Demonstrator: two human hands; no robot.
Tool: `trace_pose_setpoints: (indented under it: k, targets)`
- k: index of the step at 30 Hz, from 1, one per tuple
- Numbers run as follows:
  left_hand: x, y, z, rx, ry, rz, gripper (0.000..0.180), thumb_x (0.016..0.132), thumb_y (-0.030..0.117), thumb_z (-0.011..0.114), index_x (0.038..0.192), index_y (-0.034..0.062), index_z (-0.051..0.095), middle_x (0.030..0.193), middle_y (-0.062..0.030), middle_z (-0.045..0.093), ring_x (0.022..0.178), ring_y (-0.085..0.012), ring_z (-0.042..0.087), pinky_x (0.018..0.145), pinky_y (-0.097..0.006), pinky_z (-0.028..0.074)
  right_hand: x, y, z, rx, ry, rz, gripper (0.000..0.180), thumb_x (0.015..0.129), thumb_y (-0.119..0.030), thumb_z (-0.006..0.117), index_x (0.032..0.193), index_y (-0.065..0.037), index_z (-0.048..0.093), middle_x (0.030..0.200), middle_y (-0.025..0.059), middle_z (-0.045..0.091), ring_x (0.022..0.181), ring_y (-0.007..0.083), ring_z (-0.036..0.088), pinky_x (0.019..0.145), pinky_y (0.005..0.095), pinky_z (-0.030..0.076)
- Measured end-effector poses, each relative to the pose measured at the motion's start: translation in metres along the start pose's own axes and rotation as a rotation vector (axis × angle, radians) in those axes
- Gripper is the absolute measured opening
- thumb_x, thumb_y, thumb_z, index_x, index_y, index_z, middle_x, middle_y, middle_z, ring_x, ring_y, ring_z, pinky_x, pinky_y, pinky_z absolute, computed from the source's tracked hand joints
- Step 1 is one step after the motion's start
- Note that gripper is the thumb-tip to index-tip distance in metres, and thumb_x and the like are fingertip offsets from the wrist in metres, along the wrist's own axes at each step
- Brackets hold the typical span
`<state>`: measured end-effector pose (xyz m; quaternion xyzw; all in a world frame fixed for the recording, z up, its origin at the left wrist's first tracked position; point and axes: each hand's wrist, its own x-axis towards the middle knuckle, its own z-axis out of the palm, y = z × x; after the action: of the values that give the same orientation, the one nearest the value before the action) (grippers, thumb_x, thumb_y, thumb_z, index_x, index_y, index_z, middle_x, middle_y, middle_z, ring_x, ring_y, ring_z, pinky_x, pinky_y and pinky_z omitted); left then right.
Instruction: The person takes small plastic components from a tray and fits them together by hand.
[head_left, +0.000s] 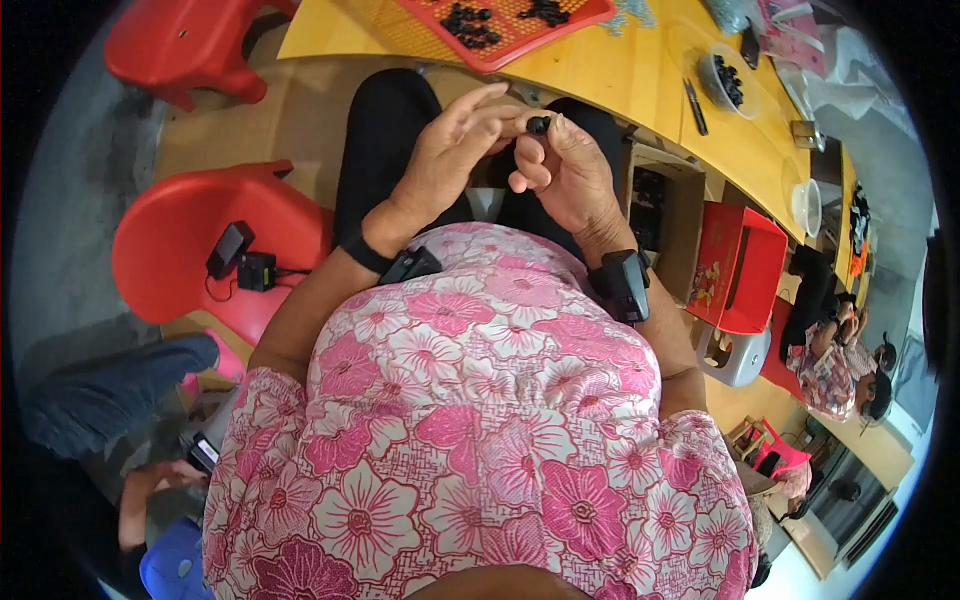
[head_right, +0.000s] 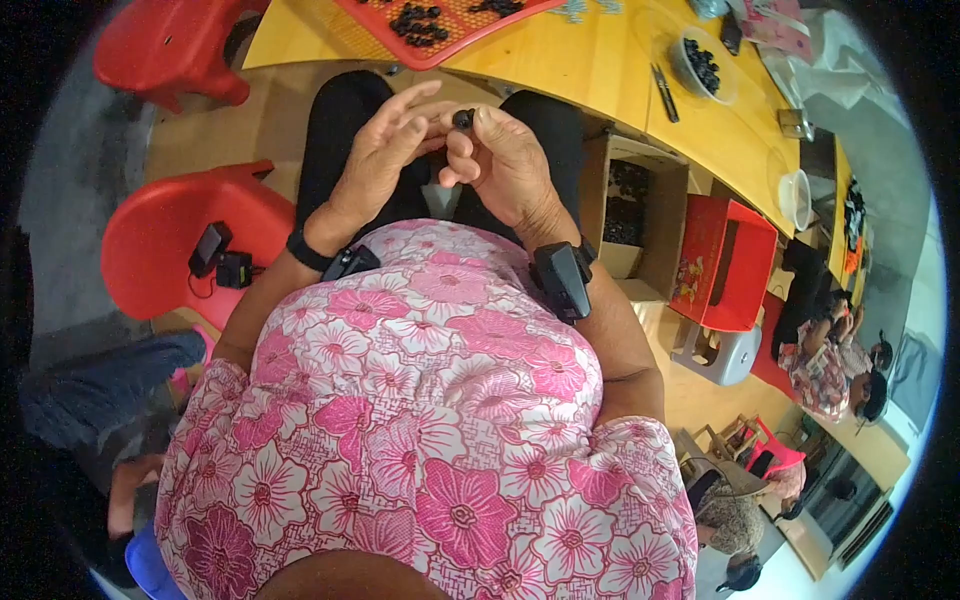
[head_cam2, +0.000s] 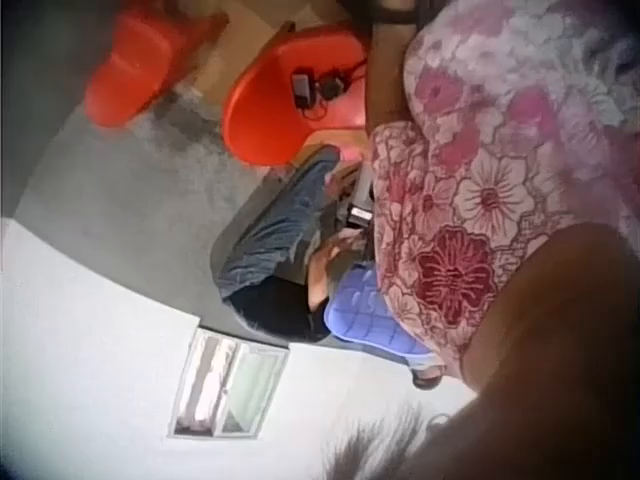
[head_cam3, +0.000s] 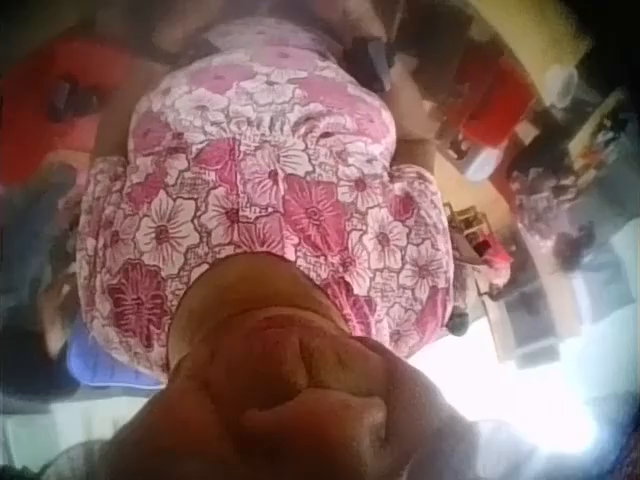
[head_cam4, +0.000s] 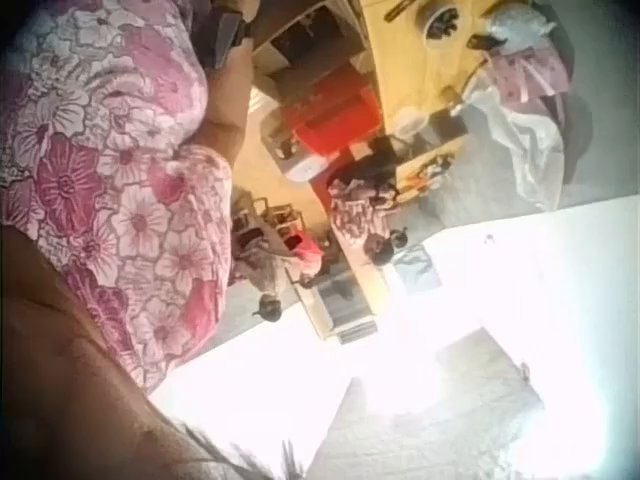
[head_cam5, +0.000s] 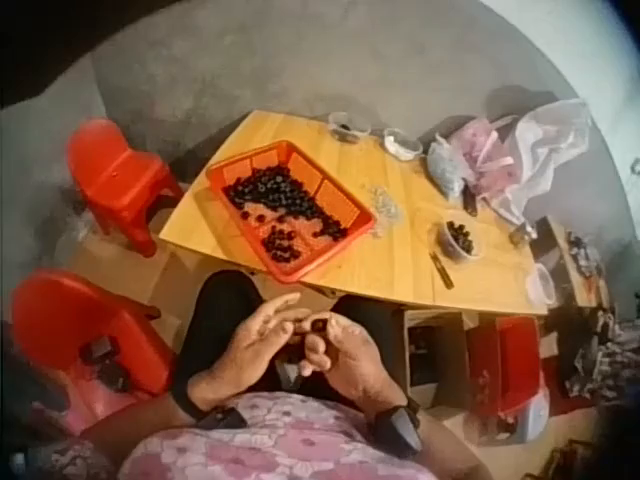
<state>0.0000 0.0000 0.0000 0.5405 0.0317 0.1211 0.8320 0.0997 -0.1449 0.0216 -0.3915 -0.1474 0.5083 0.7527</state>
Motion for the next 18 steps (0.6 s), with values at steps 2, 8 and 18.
trace_pose_setpoints:
  k: [2,8,18]
  targets:
    - [0.002,-0.004,-0.003,0.031,0.029,-0.107,0.051,0.098,0.03,0.045,0.136,-0.0005,0.033,0.123,-0.0163,0.053,0.112,-0.0228,0.054,0.095,-0.033,0.044,-0.001,-0.004,-0.003,0.206,-0.005,-0.013,0.034,0.095,-0.033,0.051,0.105,-0.001,0.055,0.073,0.0014,0.048,0.057,0.0103,0.042,0.061,0.0321,0.047]
    - [0.005,-0.008,-0.012,0.128,0.036,-0.166,0.044,0.098,0.028,0.044,0.13,-0.0013,0.042,0.121,-0.014,0.055,0.106,-0.0207,0.058,0.091,-0.03,0.045,-0.007,-0.032,-0.022,0.226,0.09,-0.152,0.032,0.094,-0.031,0.051,0.104,-0.001,0.055,0.073,0.0017,0.048,0.056,0.0105,0.041,0.061,0.0322,0.048]
    - [-0.013,-0.024,-0.065,0.262,0.098,-0.259,0.035,0.092,0.015,0.051,0.124,0.0004,0.051,0.113,-0.0123,0.06,0.099,-0.0163,0.059,0.084,-0.027,0.047,-0.002,-0.174,-0.153,-0.359,0.988,-0.629,0.026,0.088,-0.02,0.06,0.087,0.005,0.056,0.067,0.0085,0.053,0.049,0.0157,0.049,0.05,0.0322,0.051]
